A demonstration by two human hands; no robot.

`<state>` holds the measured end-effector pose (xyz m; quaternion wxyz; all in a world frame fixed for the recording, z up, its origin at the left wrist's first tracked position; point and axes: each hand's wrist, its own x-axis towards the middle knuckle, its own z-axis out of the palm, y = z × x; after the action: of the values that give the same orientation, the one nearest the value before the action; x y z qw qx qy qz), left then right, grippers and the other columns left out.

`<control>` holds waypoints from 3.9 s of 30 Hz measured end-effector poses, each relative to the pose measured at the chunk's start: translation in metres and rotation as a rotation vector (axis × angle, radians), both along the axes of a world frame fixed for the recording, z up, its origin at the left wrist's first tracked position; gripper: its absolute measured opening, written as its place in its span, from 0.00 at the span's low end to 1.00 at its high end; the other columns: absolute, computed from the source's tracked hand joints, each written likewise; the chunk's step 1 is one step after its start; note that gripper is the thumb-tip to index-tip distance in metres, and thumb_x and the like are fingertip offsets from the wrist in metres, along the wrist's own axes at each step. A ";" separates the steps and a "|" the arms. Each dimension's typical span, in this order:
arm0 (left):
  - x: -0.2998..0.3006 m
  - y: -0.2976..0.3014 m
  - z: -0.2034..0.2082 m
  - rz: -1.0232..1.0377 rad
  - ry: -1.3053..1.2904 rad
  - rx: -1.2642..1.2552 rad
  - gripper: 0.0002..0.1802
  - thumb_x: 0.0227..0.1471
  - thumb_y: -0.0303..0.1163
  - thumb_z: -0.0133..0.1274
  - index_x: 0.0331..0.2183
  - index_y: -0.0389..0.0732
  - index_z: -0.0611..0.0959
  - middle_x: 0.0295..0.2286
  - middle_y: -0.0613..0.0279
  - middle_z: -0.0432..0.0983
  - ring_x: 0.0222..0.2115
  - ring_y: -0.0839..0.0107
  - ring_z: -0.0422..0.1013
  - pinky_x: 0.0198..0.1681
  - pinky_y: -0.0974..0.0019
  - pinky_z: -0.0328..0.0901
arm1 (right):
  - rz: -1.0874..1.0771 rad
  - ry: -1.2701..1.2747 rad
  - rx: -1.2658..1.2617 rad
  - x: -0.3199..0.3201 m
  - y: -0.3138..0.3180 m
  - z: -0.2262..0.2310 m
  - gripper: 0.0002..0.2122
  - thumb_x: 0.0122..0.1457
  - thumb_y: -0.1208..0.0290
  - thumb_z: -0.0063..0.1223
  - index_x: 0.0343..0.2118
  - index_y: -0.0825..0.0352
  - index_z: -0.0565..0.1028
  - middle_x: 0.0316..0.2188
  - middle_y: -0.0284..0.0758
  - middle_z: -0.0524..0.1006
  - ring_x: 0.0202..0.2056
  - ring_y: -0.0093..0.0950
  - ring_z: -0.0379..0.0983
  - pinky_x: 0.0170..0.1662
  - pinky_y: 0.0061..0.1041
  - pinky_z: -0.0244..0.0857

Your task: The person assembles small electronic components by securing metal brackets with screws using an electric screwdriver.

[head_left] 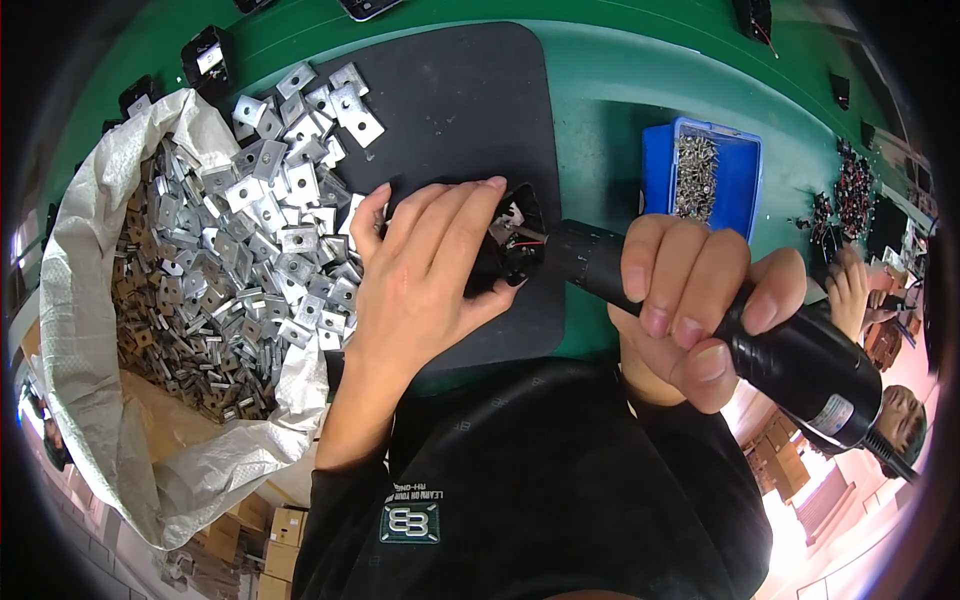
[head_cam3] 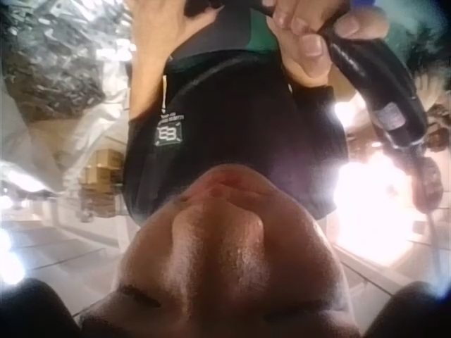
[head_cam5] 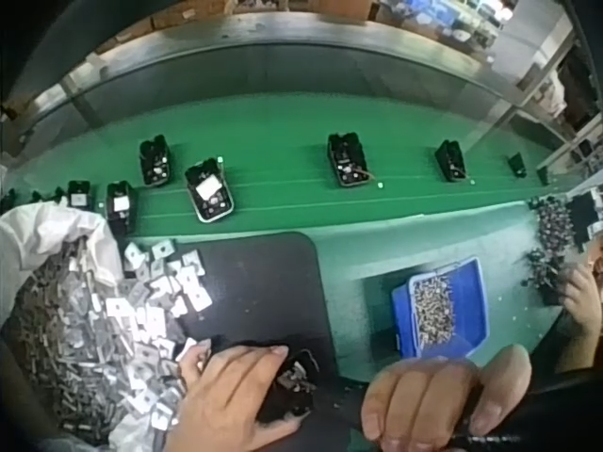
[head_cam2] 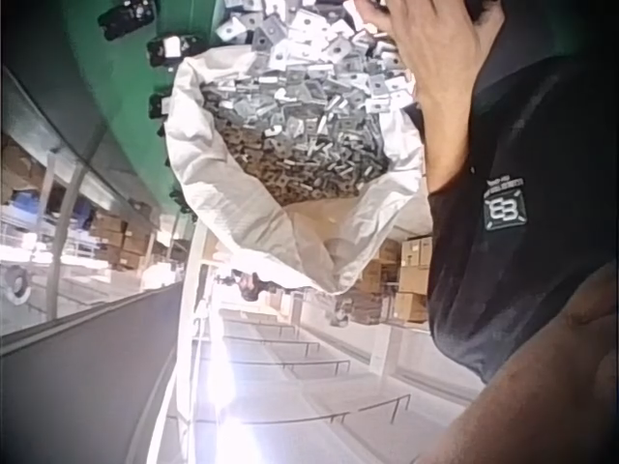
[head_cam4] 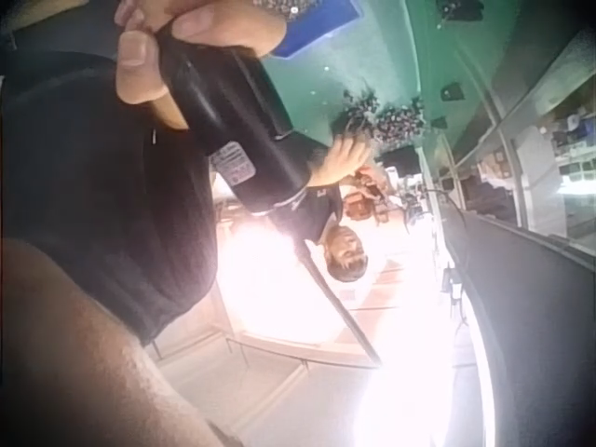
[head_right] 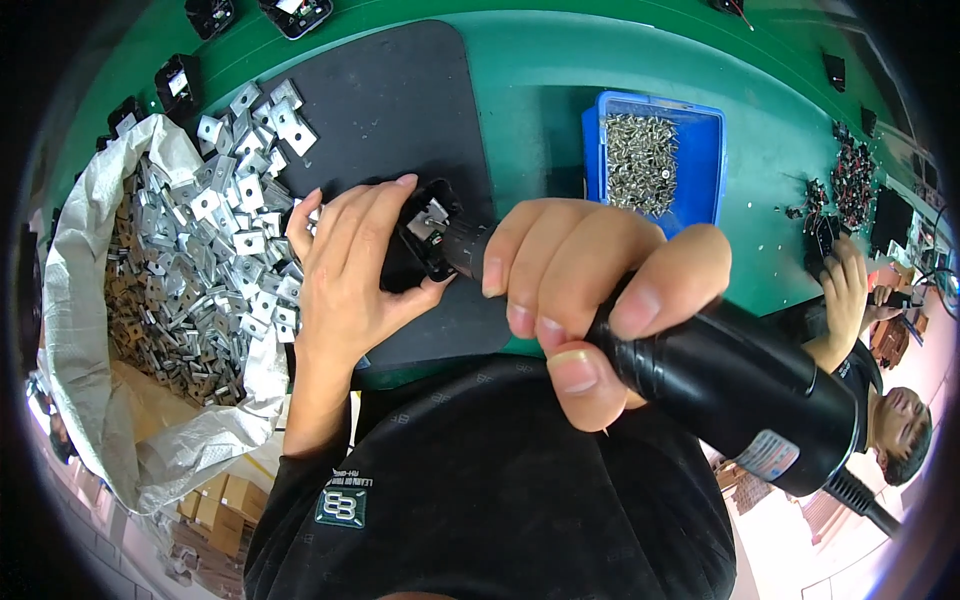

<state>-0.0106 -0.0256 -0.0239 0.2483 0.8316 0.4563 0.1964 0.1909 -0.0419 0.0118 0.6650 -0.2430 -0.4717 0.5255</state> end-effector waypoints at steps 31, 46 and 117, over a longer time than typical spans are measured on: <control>0.038 0.162 -0.019 0.226 0.120 0.606 0.37 0.37 0.36 0.67 0.51 0.42 0.71 0.44 0.49 0.74 0.48 0.55 0.69 0.54 0.55 0.57 | -0.338 0.177 0.137 0.073 -0.045 0.020 0.28 0.50 0.71 0.63 0.54 0.57 0.63 0.21 0.23 0.68 0.21 0.17 0.63 0.33 0.19 0.58; -0.109 0.257 -0.015 0.587 0.549 0.105 0.33 0.41 0.50 0.60 0.47 0.41 0.79 0.42 0.44 0.77 0.44 0.47 0.73 0.48 0.52 0.68 | -0.185 0.205 0.132 0.090 -0.039 0.016 0.28 0.50 0.73 0.61 0.54 0.57 0.63 0.22 0.25 0.69 0.23 0.18 0.65 0.34 0.21 0.61; -0.003 0.005 0.044 0.297 0.021 -0.046 0.09 0.36 0.30 0.68 0.24 0.44 0.83 0.31 0.68 0.80 0.44 0.65 0.74 0.55 0.55 0.54 | -0.487 0.067 -0.054 0.111 -0.029 0.010 0.22 0.55 0.72 0.50 0.54 0.61 0.64 0.26 0.28 0.66 0.28 0.22 0.64 0.43 0.32 0.61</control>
<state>-0.0137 -0.0203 0.0197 0.2309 0.7510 0.5812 0.2118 0.3019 -0.0708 0.0219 0.7806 -0.3496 -0.3626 0.3701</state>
